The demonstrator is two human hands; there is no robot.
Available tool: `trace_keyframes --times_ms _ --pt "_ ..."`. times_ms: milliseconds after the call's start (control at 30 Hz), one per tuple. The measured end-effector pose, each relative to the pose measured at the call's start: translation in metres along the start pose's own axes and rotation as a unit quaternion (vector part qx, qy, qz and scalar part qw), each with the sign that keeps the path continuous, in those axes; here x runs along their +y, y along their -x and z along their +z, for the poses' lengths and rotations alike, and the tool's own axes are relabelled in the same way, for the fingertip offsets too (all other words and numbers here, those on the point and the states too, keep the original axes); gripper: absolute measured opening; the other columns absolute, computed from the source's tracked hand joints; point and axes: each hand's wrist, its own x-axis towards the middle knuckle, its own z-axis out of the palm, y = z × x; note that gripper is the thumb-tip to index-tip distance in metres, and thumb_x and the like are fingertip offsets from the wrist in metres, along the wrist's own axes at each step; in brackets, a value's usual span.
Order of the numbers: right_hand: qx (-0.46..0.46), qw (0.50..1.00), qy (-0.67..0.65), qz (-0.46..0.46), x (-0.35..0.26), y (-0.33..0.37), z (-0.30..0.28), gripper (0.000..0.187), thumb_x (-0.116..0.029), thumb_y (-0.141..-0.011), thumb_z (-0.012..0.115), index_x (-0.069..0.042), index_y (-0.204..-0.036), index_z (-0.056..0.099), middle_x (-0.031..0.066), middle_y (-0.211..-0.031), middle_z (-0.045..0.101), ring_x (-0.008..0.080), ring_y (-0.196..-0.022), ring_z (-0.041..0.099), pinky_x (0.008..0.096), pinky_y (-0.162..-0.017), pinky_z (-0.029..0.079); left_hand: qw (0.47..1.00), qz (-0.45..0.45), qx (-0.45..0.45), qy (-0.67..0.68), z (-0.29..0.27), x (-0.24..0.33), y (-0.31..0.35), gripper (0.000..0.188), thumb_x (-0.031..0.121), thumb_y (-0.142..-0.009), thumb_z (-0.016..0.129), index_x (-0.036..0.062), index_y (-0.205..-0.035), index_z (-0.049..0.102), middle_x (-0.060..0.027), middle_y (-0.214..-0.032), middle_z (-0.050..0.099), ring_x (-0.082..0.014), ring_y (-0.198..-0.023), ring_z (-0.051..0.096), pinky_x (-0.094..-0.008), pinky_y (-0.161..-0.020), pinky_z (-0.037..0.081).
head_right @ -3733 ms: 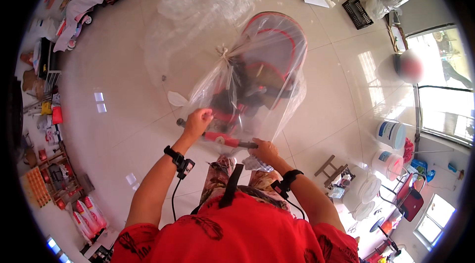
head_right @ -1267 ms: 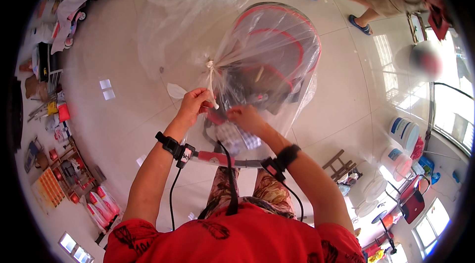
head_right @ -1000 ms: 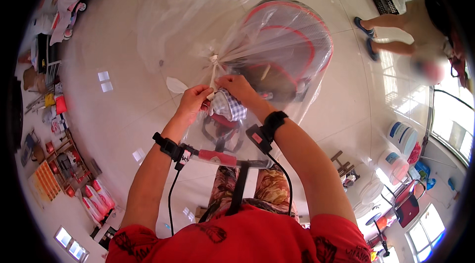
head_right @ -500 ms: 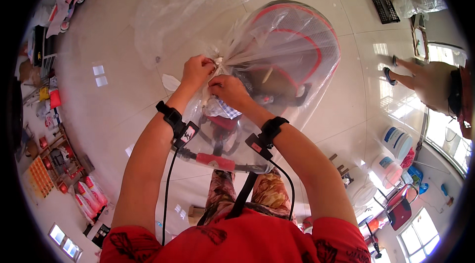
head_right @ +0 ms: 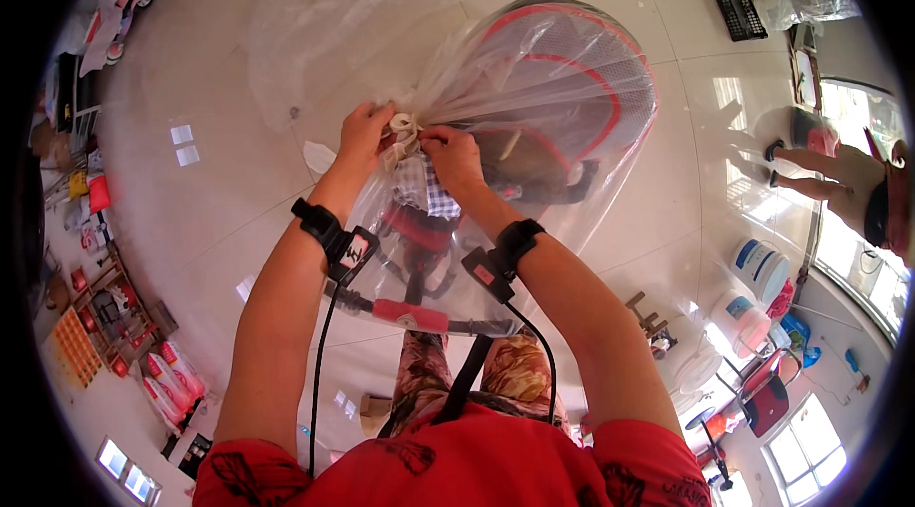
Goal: The person removes a large plastic bag from a red child's tricycle, unfolds the handlebars and frame, and wipes the parts with a cloth.
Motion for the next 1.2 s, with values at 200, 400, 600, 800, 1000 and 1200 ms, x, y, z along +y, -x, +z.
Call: trace_keyframes --times_ms 200,400,600,800,1000,1200 --pt "0.041 0.996 0.075 -0.035 -0.007 -0.002 0.003 0.027 -0.025 -0.079 0.069 -0.003 -0.094 0.07 0.0147 -0.084 0.069 0.0258 -0.078 0.066 0.0346 -0.074 0.049 0.977 -0.022 -0.027 0.21 -0.004 -0.017 0.017 0.018 0.015 -0.091 0.06 0.0039 -0.104 0.055 -0.0081 -0.094 0.062 -0.0184 -0.082 0.064 -0.0323 -0.069 0.055" --pt "0.022 0.984 0.166 -0.053 -0.015 -0.011 0.001 0.028 -0.029 -0.078 0.067 -0.004 -0.09 0.07 0.0203 -0.087 0.067 0.0359 -0.084 0.064 0.0408 -0.077 0.049 0.982 0.005 -0.037 0.188 -0.003 -0.014 0.021 0.018 0.014 -0.09 0.061 0.0036 -0.104 0.055 -0.0081 -0.096 0.063 -0.0186 -0.082 0.064 -0.0312 -0.068 0.055" --pt "0.011 0.979 0.198 -0.042 -0.013 -0.008 -0.006 0.024 -0.026 -0.079 0.065 -0.004 -0.086 0.07 0.0183 -0.082 0.067 0.0351 -0.077 0.064 0.0419 -0.071 0.049 0.986 0.023 -0.027 0.16 0.001 -0.017 0.021 0.015 0.014 -0.09 0.062 0.0044 -0.1 0.056 -0.0057 -0.09 0.062 -0.0165 -0.075 0.064 -0.0298 -0.064 0.055" --pt "-0.106 0.986 -0.132 0.009 0.008 0.029 -0.024 0.016 -0.018 -0.082 0.064 -0.003 -0.08 0.065 -0.0012 -0.064 0.056 0.0081 -0.061 0.05 0.0266 -0.056 0.041 0.99 0.021 -0.011 0.142 0.008 -0.015 0.017 0.018 0.015 -0.089 0.063 0.0077 -0.086 0.047 -0.006 -0.086 0.059 -0.0185 -0.07 0.062 -0.0332 -0.06 0.055" --pt "-0.332 0.94 -0.081 -0.026 -0.045 0.142 -0.071 0.011 -0.011 -0.086 0.06 -0.001 -0.083 0.062 -0.0012 -0.072 0.059 0.0052 -0.071 0.052 0.0234 -0.064 0.044 0.994 -0.025 -0.012 0.107 -0.005 -0.005 0.019 0.013 0.016 -0.092 0.059 0.0071 -0.093 0.049 -0.007 -0.092 0.059 -0.019 -0.082 0.062 -0.0346 -0.073 0.055" --pt "-0.179 0.982 0.044 -0.036 -0.016 0.138 -0.095 0.015 -0.015 -0.085 0.061 -0.001 -0.09 0.064 0.004 -0.082 0.064 0.0074 -0.081 0.057 0.0254 -0.074 0.046 0.992 0.041 -0.003 0.115 -0.006 0.006 0.042 0.012 0.016 -0.09 0.061 0.0072 -0.092 0.053 -0.0007 -0.088 0.055 -0.0131 -0.082 0.058 -0.0303 -0.074 0.053"
